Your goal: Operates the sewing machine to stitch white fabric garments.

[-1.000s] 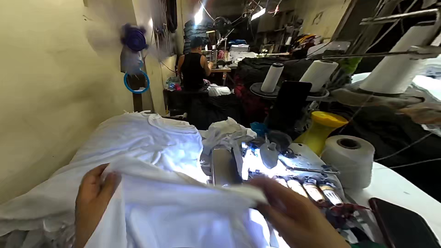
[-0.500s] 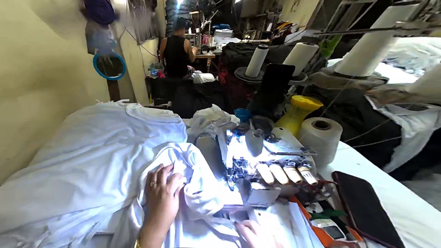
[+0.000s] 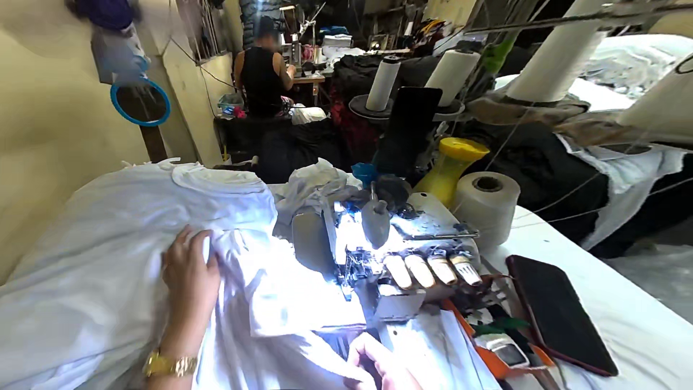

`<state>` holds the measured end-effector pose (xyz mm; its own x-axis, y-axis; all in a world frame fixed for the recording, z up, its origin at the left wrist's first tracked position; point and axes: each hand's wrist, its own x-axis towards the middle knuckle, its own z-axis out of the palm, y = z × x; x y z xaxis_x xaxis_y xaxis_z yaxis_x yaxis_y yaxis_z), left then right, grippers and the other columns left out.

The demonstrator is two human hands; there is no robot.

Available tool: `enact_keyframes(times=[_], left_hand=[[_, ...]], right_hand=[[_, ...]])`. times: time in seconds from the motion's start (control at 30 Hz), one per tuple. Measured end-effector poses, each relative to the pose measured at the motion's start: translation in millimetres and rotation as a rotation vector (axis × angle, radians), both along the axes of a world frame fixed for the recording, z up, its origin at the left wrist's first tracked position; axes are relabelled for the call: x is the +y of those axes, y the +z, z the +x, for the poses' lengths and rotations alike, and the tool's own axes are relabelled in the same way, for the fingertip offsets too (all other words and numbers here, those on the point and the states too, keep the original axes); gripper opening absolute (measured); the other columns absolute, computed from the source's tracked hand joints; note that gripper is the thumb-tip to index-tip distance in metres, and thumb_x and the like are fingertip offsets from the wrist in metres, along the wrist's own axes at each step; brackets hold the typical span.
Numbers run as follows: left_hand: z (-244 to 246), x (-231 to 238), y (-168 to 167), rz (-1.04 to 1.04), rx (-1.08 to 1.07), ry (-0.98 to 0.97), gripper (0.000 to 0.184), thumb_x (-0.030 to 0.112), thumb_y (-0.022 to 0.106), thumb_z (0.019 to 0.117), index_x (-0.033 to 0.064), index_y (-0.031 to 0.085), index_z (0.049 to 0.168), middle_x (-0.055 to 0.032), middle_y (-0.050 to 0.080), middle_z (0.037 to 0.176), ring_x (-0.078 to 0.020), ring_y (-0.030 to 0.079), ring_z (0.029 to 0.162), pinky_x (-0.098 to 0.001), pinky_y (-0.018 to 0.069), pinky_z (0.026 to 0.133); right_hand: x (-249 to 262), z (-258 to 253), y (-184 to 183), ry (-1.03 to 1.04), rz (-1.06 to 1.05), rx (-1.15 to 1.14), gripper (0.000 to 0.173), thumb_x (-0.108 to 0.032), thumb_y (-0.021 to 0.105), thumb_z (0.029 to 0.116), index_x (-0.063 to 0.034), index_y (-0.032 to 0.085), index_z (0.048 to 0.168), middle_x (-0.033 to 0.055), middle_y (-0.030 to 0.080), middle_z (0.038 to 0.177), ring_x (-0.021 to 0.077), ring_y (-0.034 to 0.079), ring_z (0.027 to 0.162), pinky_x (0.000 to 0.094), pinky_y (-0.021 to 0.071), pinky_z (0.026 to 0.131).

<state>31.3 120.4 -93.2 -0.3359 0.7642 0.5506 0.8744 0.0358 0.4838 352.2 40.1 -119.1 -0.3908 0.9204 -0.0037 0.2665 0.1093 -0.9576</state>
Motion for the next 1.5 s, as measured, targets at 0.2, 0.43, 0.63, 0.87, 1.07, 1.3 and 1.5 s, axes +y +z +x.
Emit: enact_keyframes(times=[0.2,0.43,0.63,0.87,1.07,1.3,1.5], left_hand=[[123,-94,2,0.023,-0.075,-0.818,0.049,0.040,0.072,0.0937,0.0016,0.068,0.124,-0.0168,0.074,0.110,-0.0250,0.071,0.104,-0.0397,0.0560,0.095],[116,-68,17,-0.331,0.045,-0.974,0.022,0.015,0.064,0.0972,0.0067,0.075,0.114,-0.0154,0.076,0.106,-0.0361,0.072,0.100,-0.0577,0.0530,0.090],[102,-55,49,-0.451,-0.234,-1.221,0.026,0.023,0.062,0.1021,0.0014,0.069,0.114,-0.0125,0.073,0.103,-0.0201,0.069,0.096,-0.0411,0.0530,0.089],[112,-68,44,-0.352,-0.190,-1.006,0.021,0.025,0.063,0.1012,0.0067,0.074,0.101,-0.0059,0.076,0.092,-0.0169,0.070,0.089,-0.0472,0.0484,0.092],[122,-73,42,-0.258,-0.139,-0.875,0.019,0.013,0.062,0.1008,0.0021,0.076,0.107,-0.0089,0.078,0.099,-0.0168,0.073,0.096,-0.0362,0.0555,0.091],[136,-67,21,-0.220,-0.162,-0.744,0.017,0.009,0.061,0.0972,0.0058,0.077,0.103,-0.0050,0.077,0.097,-0.0150,0.072,0.095,-0.0365,0.0549,0.091],[144,-55,8,-0.212,-0.070,-0.593,0.016,0.014,0.064,0.0932,0.0102,0.078,0.097,-0.0042,0.075,0.095,-0.0176,0.071,0.095,-0.0353,0.0569,0.089]], right_hand=[[6,6,19,0.011,0.121,0.099,0.005,0.002,0.067,0.0884,0.0036,0.067,0.093,0.0106,0.060,0.098,0.0110,0.060,0.090,0.0233,0.0526,0.078],[10,28,53,0.133,0.321,-0.190,0.013,-0.005,0.072,0.0903,0.0065,0.071,0.095,0.0244,0.068,0.112,0.0304,0.065,0.110,0.0377,0.0524,0.096],[10,38,64,0.157,0.329,-0.077,0.020,-0.012,0.066,0.0986,0.0057,0.072,0.094,0.0185,0.072,0.099,0.0192,0.068,0.097,0.0287,0.0533,0.089],[12,35,64,0.024,0.431,-0.165,0.018,-0.016,0.070,0.0960,-0.0021,0.076,0.086,0.0112,0.074,0.093,0.0176,0.067,0.095,0.0302,0.0514,0.087],[11,26,61,-0.192,0.416,-0.186,0.021,-0.021,0.076,0.0916,-0.0038,0.074,0.081,0.0086,0.072,0.087,0.0152,0.064,0.087,0.0289,0.0494,0.080],[20,16,38,-0.345,0.404,-0.165,0.020,-0.020,0.080,0.0869,-0.0037,0.069,0.084,0.0032,0.067,0.079,0.0039,0.062,0.073,0.0181,0.0517,0.067],[28,9,23,-0.415,0.397,-0.160,0.013,-0.011,0.076,0.0871,-0.0015,0.069,0.090,0.0067,0.070,0.088,0.0045,0.066,0.080,0.0173,0.0554,0.076]])
